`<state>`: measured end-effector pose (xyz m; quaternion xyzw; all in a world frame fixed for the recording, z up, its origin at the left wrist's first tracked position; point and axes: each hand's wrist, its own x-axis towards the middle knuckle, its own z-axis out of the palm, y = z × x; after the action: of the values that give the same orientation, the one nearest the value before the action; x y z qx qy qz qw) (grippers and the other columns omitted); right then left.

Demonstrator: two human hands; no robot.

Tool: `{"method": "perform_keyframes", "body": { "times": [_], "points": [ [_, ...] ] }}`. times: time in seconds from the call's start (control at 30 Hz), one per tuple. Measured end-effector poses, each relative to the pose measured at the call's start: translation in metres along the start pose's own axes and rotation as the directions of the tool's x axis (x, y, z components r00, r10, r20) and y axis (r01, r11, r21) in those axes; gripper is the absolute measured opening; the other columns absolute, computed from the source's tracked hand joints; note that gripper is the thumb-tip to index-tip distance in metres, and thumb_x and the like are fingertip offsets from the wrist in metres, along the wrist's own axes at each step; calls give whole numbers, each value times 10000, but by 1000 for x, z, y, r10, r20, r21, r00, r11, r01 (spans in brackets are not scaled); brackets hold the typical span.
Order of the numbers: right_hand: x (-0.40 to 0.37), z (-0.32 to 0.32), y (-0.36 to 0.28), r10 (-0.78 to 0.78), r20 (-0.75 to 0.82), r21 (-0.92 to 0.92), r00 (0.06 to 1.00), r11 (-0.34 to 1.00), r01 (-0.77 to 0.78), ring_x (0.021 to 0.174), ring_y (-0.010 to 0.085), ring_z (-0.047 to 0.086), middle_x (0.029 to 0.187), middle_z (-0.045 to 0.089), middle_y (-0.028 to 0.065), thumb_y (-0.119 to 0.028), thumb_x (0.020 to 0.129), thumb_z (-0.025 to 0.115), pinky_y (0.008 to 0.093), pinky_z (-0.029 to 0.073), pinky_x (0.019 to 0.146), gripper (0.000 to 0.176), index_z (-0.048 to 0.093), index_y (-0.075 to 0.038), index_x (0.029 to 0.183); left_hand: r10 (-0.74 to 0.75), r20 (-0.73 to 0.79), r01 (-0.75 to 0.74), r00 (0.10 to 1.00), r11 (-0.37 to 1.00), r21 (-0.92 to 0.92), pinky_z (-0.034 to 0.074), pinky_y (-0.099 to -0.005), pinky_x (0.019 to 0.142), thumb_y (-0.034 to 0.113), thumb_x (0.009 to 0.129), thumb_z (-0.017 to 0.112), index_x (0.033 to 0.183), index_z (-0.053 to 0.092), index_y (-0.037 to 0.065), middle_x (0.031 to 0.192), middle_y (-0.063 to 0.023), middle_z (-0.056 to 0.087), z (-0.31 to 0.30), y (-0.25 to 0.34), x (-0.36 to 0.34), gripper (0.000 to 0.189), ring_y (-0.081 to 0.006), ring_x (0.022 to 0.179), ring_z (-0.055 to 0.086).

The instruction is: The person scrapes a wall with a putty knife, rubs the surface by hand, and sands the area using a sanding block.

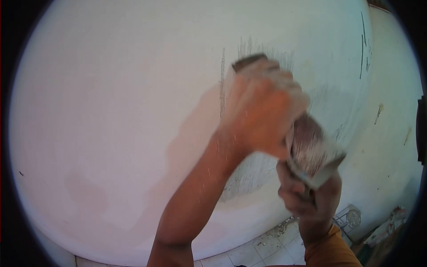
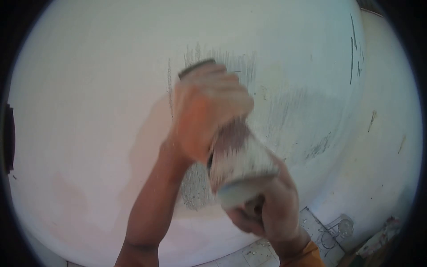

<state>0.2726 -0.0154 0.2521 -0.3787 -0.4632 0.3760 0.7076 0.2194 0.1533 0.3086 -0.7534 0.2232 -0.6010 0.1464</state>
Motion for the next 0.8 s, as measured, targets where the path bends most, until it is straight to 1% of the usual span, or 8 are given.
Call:
{"method": "perform_keyframes", "body": {
  "times": [0.13,0.2,0.23,0.37,0.6,0.63,0.67,0.8],
  "points": [
    [-2,-8,14,68,94,230,993,969,-88,321,65,353,686,546,100,-176,910,417,199,234,272,287,514,69,1024,-46,28,47,999,998,-37,330,-354,520,518,553,561,572,425,98,545,-55,380,1,5,-3,442,-247,521,422],
    [-5,4,17,-62,-22,-13,998,998,62,304,73,330,646,506,82,-179,905,408,213,217,261,263,522,49,968,-130,27,131,991,988,-76,319,-352,516,492,532,572,560,422,96,534,-55,373,2,17,-9,425,-248,515,414],
    [-4,2,10,-29,20,96,999,995,27,303,74,323,645,498,79,-180,904,408,215,216,261,258,523,45,958,-165,131,170,978,985,-28,451,-357,746,290,366,633,521,480,115,565,-46,506,-4,16,-4,279,-250,640,546],
    [9,-1,0,47,64,281,997,958,-63,302,84,293,626,444,64,-168,905,400,216,195,263,227,518,25,926,-136,77,134,988,991,26,454,-339,724,261,383,622,508,468,116,529,-47,478,-11,-1,23,246,-234,593,528],
    [0,8,-10,37,5,152,999,988,-37,310,74,299,607,425,55,-137,902,371,216,196,256,219,509,27,945,-73,2,73,997,997,16,455,-351,750,267,385,631,531,488,114,552,-58,494,-3,-4,17,255,-247,627,540],
    [7,1,-12,69,43,236,997,969,-77,311,73,301,610,428,56,-131,900,367,216,196,256,221,509,30,953,-85,64,84,994,996,13,340,-345,532,442,521,602,557,439,95,531,-52,401,-5,-7,23,385,-241,526,424],
    [13,-5,-11,95,87,313,992,942,-117,312,72,304,612,430,57,-125,898,363,215,197,256,224,508,33,961,-81,61,81,995,997,9,329,-354,531,454,513,607,564,439,85,536,-59,401,-1,-4,17,409,-251,528,419],
    [-2,12,-3,47,-77,10,996,999,-46,308,75,310,615,447,54,-118,882,380,209,226,259,210,517,20,961,-31,52,30,998,999,21,311,-366,530,496,495,621,583,442,64,552,-73,408,1,0,5,476,-273,532,410]
  ]
}}
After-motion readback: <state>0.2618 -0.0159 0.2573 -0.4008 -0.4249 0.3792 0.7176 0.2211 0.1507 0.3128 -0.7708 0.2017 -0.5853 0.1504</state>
